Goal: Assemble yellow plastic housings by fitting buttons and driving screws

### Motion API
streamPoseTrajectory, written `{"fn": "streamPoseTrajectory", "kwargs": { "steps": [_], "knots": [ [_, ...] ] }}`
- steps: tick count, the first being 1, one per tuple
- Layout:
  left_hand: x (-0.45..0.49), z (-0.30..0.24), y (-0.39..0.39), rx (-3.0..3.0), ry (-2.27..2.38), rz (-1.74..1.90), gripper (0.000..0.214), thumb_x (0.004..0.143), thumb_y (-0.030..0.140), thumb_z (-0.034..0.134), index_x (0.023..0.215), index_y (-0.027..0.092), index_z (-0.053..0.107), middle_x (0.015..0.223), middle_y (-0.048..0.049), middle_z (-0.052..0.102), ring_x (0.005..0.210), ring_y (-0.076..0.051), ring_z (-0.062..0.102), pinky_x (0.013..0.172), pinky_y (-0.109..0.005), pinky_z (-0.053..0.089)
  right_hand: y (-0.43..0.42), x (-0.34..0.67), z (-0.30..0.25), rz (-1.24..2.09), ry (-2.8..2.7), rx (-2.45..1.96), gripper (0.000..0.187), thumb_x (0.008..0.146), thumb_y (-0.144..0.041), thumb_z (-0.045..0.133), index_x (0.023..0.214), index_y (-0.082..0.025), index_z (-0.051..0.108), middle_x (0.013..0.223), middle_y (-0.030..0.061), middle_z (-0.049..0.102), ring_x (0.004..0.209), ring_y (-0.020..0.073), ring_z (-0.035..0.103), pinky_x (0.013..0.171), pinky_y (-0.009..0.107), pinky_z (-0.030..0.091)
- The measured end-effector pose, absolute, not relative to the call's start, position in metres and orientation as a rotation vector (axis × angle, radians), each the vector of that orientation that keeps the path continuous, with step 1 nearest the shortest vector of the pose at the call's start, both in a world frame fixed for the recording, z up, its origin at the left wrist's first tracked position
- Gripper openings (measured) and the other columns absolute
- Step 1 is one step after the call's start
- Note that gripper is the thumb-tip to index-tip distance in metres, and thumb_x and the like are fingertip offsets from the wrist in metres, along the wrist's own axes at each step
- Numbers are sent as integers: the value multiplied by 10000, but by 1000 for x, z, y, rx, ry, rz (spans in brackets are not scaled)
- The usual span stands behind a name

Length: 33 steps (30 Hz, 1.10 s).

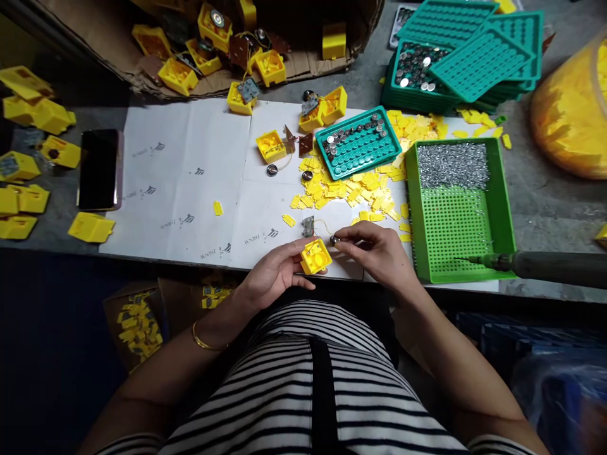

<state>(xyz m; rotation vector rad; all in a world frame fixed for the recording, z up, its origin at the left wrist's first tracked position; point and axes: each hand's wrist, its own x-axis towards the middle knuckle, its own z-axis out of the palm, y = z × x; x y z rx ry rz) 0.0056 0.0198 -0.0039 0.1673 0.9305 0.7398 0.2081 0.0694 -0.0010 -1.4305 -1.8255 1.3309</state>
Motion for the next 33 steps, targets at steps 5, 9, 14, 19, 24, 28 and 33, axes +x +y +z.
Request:
{"fn": "streamPoseTrajectory", "kwargs": {
  "steps": [5, 9, 14, 19, 24, 28, 33],
  "knots": [
    [11, -3, 21, 220, 995, 834, 360, 895, 234, 484, 1208, 126, 625, 1196, -135, 651, 874, -198, 668, 619, -302, 605, 59, 201, 17, 1329, -1989, -1297, 141, 829, -221, 688, 962, -194, 729, 867, 24, 668, 730, 117, 602, 665, 242, 455],
    [14, -3, 20, 311, 1009, 853, 377, 888, 237, 505, 1237, 143, 615, 1147, -108, 676, 900, -192, 659, 672, -295, 596, 57, 196, 28, 1245, -2216, -1373, 141, 845, -180, 658, 977, -187, 708, 852, 27, 627, 720, 121, 566, 650, 245, 407],
    [17, -4, 18, 435, 1060, 859, 399, 876, 260, 534, 1252, 145, 604, 1191, -108, 653, 931, -203, 647, 712, -307, 584, 65, 193, 35, 1254, -2372, -1436, 46, 832, -168, 655, 877, -177, 663, 836, 13, 618, 710, 121, 554, 643, 238, 374],
    [19, -6, 16, 490, 1053, 836, 397, 893, 277, 518, 1271, 170, 578, 1196, -92, 625, 953, -198, 629, 751, -325, 587, 70, 190, 42, 1180, -2529, -1454, 50, 809, -160, 670, 849, -184, 653, 820, 6, 626, 714, 129, 557, 631, 241, 345],
    [25, -6, 15, 584, 1087, 857, 369, 886, 279, 544, 1243, 193, 584, 1151, -65, 625, 973, -188, 617, 776, -307, 583, 72, 187, 47, 1038, -2684, -1520, 54, 859, -197, 615, 876, -190, 667, 860, 32, 645, 748, 162, 589, 615, 267, 326],
    [31, -7, 15, 570, 1078, 882, 487, 752, 154, 676, 1222, 203, 556, 1108, -50, 637, 955, -177, 620, 738, -259, 578, 72, 186, 48, 1014, -2720, -1515, 84, 880, -221, 601, 880, -190, 680, 895, 50, 655, 777, 179, 611, 614, 276, 325],
    [30, -6, 17, 467, 1056, 867, 486, 708, 136, 686, 1174, 189, 556, 1014, -35, 627, 836, -142, 615, 628, -232, 579, 69, 192, 47, 1080, -2649, -1402, 130, 896, -204, 587, 955, -211, 702, 920, 45, 657, 807, 165, 617, 646, 260, 355]
  ]
}}
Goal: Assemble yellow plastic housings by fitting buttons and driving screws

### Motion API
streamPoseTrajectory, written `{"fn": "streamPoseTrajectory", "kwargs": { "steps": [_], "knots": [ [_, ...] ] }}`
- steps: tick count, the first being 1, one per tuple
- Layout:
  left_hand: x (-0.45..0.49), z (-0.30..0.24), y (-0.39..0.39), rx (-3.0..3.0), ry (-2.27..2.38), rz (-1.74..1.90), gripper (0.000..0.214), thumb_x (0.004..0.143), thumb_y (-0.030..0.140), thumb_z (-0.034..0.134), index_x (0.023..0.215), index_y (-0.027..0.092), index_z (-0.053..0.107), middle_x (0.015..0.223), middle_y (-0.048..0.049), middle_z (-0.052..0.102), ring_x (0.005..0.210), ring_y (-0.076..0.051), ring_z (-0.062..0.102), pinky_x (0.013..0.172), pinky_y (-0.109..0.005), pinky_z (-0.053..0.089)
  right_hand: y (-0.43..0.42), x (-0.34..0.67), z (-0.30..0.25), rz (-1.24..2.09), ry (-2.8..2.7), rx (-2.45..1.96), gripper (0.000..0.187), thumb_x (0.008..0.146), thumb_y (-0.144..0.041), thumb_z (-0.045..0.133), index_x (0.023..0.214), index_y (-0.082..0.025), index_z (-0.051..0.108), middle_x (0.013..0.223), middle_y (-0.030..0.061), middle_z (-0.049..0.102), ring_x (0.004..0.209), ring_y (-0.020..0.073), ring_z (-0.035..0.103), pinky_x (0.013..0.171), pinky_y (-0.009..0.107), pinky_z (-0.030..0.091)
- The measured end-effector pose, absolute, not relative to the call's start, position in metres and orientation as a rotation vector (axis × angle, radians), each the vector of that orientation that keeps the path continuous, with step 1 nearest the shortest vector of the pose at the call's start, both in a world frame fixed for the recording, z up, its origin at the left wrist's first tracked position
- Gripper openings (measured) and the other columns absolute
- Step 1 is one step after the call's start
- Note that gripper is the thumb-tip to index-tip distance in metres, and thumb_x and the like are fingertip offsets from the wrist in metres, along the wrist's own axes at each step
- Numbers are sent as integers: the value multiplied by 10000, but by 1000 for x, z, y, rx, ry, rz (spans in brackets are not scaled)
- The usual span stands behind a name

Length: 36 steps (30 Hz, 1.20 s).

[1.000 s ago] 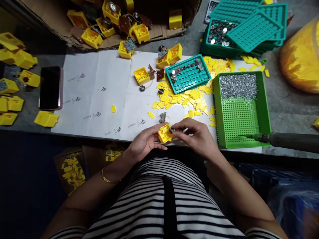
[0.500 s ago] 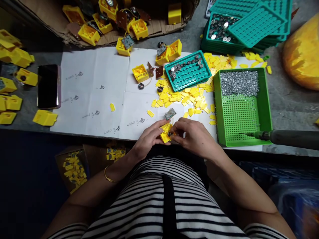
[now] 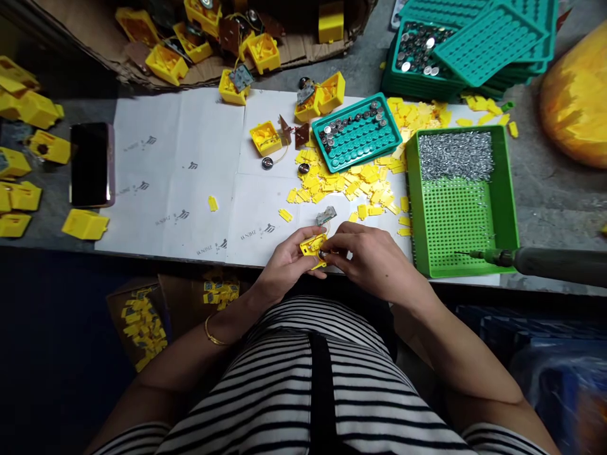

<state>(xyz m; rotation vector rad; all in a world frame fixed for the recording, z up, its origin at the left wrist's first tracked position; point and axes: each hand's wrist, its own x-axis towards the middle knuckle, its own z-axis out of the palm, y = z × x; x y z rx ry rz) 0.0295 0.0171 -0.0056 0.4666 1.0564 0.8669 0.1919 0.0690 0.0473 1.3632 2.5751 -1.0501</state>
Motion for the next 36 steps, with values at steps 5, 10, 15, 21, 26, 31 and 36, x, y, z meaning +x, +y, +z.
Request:
{"fn": "streamPoseTrajectory", "kwargs": {
  "steps": [5, 10, 15, 21, 26, 31, 36],
  "knots": [
    [29, -3, 17, 483, 1052, 875, 480, 699, 161, 710, 1154, 197, 559, 982, -21, 618, 816, -133, 608, 619, -223, 576, 62, 196, 43, -1123, 2655, 1398, 169, 913, -185, 552, 973, -207, 708, 903, 45, 644, 793, 154, 607, 665, 254, 376],
    [31, -6, 17, 563, 1077, 888, 467, 687, 189, 765, 1097, 202, 541, 892, 9, 615, 770, -121, 612, 578, -203, 563, 58, 200, 46, -1311, 2652, 1411, 211, 909, -144, 520, 1004, -194, 702, 916, 48, 659, 814, 154, 623, 709, 260, 431],
    [28, -5, 18, 563, 1032, 840, 445, 710, 178, 753, 1090, 203, 524, 906, -12, 680, 731, -125, 655, 546, -190, 550, 57, 209, 37, -1651, 2666, 1871, 199, 911, -222, 534, 1048, -191, 675, 972, 49, 687, 817, 145, 652, 664, 243, 509],
    [29, -1, 15, 557, 1022, 742, 451, 700, 223, 775, 1106, 179, 585, 926, -60, 727, 700, -141, 678, 563, -216, 554, 71, 216, 16, -1728, 2735, 1816, 454, 836, -172, 536, 1285, -242, 537, 1381, 102, 485, 1107, 194, 597, 755, 289, 574],
    [27, -2, 15, 574, 1091, 753, 464, 676, 224, 782, 1106, 174, 614, 883, -52, 724, 659, -134, 656, 549, -226, 544, 82, 217, 16, -1933, 2584, 1537, 217, 867, -209, 565, 1066, -174, 643, 982, 53, 696, 797, 131, 667, 739, 263, 560],
    [22, 2, 17, 662, 1091, 600, 299, 748, 304, 736, 1015, 194, 660, 851, -38, 713, 597, -124, 644, 496, -208, 497, 89, 221, 23, -1760, 2640, 1513, 225, 885, -287, 595, 1055, -176, 693, 953, 63, 691, 751, 122, 655, 688, 232, 524],
    [24, 3, 17, 697, 1058, 545, 211, 820, 362, 667, 935, 188, 699, 747, -39, 704, 547, -134, 614, 479, -230, 471, 90, 226, 17, -2473, 2016, 1360, 260, 860, -346, 614, 1028, -149, 642, 779, 33, 690, 626, 127, 653, 568, 230, 538]
  ]
}}
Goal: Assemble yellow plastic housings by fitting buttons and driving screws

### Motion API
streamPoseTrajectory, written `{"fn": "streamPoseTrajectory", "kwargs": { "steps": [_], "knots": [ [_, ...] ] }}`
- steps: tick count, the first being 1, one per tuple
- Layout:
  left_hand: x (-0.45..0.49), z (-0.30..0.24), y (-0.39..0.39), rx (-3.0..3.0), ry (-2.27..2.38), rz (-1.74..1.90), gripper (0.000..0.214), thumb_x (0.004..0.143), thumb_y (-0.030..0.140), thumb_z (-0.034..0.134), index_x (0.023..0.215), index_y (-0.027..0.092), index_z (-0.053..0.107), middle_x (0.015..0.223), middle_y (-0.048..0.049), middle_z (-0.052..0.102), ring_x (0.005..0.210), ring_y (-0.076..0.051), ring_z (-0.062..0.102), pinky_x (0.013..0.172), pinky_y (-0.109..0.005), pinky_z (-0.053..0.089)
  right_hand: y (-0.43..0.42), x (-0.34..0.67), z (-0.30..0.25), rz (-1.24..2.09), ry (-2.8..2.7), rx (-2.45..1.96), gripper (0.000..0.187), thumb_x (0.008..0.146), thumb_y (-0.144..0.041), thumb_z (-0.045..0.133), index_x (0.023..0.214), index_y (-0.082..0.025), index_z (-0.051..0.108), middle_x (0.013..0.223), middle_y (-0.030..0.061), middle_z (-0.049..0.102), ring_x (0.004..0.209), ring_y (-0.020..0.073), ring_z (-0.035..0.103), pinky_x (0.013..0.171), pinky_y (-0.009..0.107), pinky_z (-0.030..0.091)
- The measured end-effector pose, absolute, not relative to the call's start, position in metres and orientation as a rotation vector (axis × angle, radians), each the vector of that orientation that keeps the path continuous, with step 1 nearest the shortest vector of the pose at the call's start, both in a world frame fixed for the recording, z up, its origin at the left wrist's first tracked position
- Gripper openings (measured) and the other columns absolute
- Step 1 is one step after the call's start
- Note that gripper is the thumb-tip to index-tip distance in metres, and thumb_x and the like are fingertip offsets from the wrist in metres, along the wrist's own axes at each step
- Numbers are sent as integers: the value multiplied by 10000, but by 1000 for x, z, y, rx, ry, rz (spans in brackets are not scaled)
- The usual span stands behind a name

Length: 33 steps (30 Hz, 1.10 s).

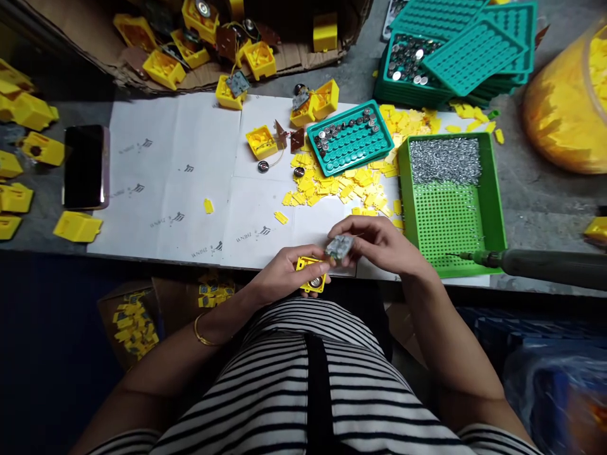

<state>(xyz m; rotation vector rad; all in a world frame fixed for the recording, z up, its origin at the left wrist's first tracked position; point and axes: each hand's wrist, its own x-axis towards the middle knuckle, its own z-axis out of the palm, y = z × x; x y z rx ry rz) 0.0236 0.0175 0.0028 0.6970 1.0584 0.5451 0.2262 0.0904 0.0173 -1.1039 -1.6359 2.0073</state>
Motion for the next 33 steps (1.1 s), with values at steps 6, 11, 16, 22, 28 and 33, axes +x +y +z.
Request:
{"fn": "streamPoseTrajectory", "kwargs": {
  "steps": [6, 11, 16, 22, 28, 33],
  "knots": [
    [23, 4, 22, 884, 1219, 611, 213, 794, 332, 688, 934, 179, 733, 794, -43, 708, 605, -144, 613, 436, -200, 440, 88, 227, 11, 2239, -1211, -1080, 302, 805, -298, 668, 1068, -161, 613, 853, 19, 656, 647, 124, 650, 438, 188, 510],
    [18, 7, 24, 798, 1062, 467, 283, 834, 399, 651, 998, 175, 706, 778, -43, 707, 552, -116, 608, 469, -206, 470, 91, 228, 7, 2130, -1398, -1049, 521, 750, -285, 765, 1215, -187, 552, 879, 1, 646, 663, 104, 641, 608, 230, 559],
    [16, 5, 22, 751, 1059, 401, 321, 847, 442, 632, 1032, 186, 691, 771, -44, 705, 528, -104, 607, 451, -187, 448, 92, 231, 15, 1630, -1978, -1161, 205, 814, -301, 703, 969, -169, 674, 890, 44, 663, 783, 138, 631, 740, 265, 514],
    [19, 8, 24, 858, 1155, 379, 277, 862, 393, 610, 1037, 200, 703, 814, -35, 707, 504, -97, 610, 383, -161, 380, 82, 226, 27, 1822, -1824, -1177, 136, 909, -296, 553, 974, -177, 550, 707, -15, 607, 570, 97, 598, 503, 194, 452],
    [25, 4, 25, 845, 1202, 471, 263, 861, 367, 609, 1005, 158, 677, 796, -32, 680, 421, -54, 530, 325, -149, 305, 69, 215, 22, 1824, -1532, -1121, 224, 840, -298, 672, 934, -178, 508, 903, 13, 625, 679, 101, 649, 551, 195, 503],
    [22, -4, 25, 621, 1101, 566, 309, 846, 327, 625, 1121, 188, 633, 839, -35, 642, 515, -92, 609, 347, -140, 384, 59, 213, 20, 1569, -1793, -1077, 342, 869, -170, 629, 1194, -221, 537, 974, 18, 665, 790, 107, 646, 697, 229, 523]
  ]
}}
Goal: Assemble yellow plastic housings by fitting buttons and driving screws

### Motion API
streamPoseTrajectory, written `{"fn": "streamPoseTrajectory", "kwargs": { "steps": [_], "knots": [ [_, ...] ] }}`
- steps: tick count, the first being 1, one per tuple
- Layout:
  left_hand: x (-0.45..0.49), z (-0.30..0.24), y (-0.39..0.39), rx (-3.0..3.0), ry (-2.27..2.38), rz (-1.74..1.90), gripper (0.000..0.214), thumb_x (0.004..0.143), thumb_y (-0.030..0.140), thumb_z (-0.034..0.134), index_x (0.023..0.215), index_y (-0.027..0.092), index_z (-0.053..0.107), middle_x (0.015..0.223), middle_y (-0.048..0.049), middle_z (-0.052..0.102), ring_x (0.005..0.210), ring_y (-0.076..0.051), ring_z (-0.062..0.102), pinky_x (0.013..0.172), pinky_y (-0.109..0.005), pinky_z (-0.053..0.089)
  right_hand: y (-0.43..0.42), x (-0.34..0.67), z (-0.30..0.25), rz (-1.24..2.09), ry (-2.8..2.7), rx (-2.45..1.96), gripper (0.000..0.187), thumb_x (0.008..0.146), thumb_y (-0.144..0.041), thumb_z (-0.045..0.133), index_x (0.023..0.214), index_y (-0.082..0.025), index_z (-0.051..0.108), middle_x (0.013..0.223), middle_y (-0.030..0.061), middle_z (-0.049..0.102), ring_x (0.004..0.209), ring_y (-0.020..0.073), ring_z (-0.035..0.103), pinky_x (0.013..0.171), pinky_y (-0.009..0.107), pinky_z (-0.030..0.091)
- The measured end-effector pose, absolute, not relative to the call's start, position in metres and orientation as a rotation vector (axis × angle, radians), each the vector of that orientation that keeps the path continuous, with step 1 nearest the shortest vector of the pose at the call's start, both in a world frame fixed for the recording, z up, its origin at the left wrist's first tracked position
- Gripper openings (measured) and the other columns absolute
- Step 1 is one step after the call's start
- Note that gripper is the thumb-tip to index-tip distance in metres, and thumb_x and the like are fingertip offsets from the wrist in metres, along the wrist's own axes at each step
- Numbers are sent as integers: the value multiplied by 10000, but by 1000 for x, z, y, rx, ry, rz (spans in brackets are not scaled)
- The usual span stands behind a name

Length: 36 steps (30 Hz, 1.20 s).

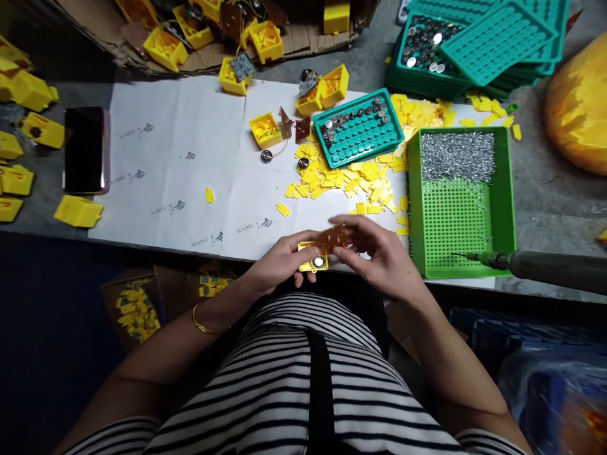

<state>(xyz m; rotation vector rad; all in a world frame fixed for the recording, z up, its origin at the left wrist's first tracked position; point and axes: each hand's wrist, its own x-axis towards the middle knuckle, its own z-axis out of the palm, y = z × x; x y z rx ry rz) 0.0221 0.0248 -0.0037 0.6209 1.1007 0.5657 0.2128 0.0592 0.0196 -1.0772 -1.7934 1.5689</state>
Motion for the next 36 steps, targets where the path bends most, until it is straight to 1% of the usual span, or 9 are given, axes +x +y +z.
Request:
{"fn": "streamPoseTrajectory", "kwargs": {
  "steps": [2, 4, 7, 12, 16, 21, 26, 32, 36],
  "knots": [
    [20, -5, 25, 503, 1044, 617, 332, 852, 316, 605, 1162, 197, 614, 866, -45, 638, 591, -120, 637, 390, -160, 451, 57, 213, 20, 1471, -1948, -1004, 191, 883, -129, 588, 1047, -210, 640, 996, 34, 658, 897, 128, 636, 791, 255, 515],
    [19, -4, 26, 417, 994, 688, 336, 874, 306, 555, 1188, 196, 602, 913, -61, 637, 665, -136, 638, 439, -188, 505, 54, 214, 22, 1347, -2051, -977, 206, 871, -80, 555, 966, -210, 684, 987, 46, 626, 949, 147, 609, 832, 279, 499],
    [19, -3, 25, 361, 981, 804, 359, 881, 265, 524, 1232, 212, 581, 997, -66, 629, 758, -142, 619, 523, -219, 551, 49, 214, 25, 1227, -2163, -1095, 266, 871, -69, 509, 989, -219, 695, 953, 54, 576, 879, 155, 585, 764, 292, 493],
    [24, -2, 21, 373, 1008, 929, 347, 890, 262, 531, 1234, 234, 569, 1000, -48, 629, 824, -141, 605, 631, -236, 564, 42, 213, 28, 1331, -2235, -1122, 290, 891, -83, 454, 1076, -215, 634, 982, 43, 614, 840, 149, 602, 738, 292, 504],
    [28, -1, 23, 399, 1029, 967, 304, 896, 381, 553, 1163, 237, 581, 997, -46, 630, 790, -138, 599, 606, -240, 551, 37, 209, 26, 1340, -2130, -1089, 129, 894, -180, 553, 1002, -182, 624, 990, 50, 590, 769, 114, 602, 655, 232, 516],
    [30, 1, 25, 408, 1105, 929, 268, 831, 374, 659, 1041, 232, 575, 952, -26, 634, 784, -127, 595, 583, -203, 519, 32, 204, 28, 1227, -2359, -1062, 122, 957, -206, 480, 1003, -183, 592, 1032, 80, 586, 853, 147, 609, 721, 279, 528],
    [27, 2, 23, 418, 1076, 897, 279, 833, 250, 623, 1106, 246, 563, 1031, -21, 637, 820, -125, 606, 660, -237, 544, 31, 205, 28, 1210, -2262, -1105, 223, 919, -146, 532, 1128, -219, 502, 990, 36, 641, 861, 148, 624, 730, 276, 523],
    [24, 2, 16, 470, 1078, 905, 398, 821, 172, 562, 1211, 250, 568, 1168, -37, 640, 934, -151, 607, 762, -260, 533, 33, 205, 20, 1258, -1996, -1170, 175, 867, -139, 622, 1019, -227, 628, 935, 12, 676, 839, 146, 635, 768, 288, 528],
    [24, 2, 15, 452, 1076, 922, 406, 827, 161, 553, 1224, 250, 568, 1175, -38, 645, 980, -160, 601, 806, -266, 515, 34, 205, 23, 1280, -2018, -1081, 265, 900, -128, 585, 1122, -256, 655, 1028, 28, 655, 955, 142, 633, 852, 286, 521]
  ]
}}
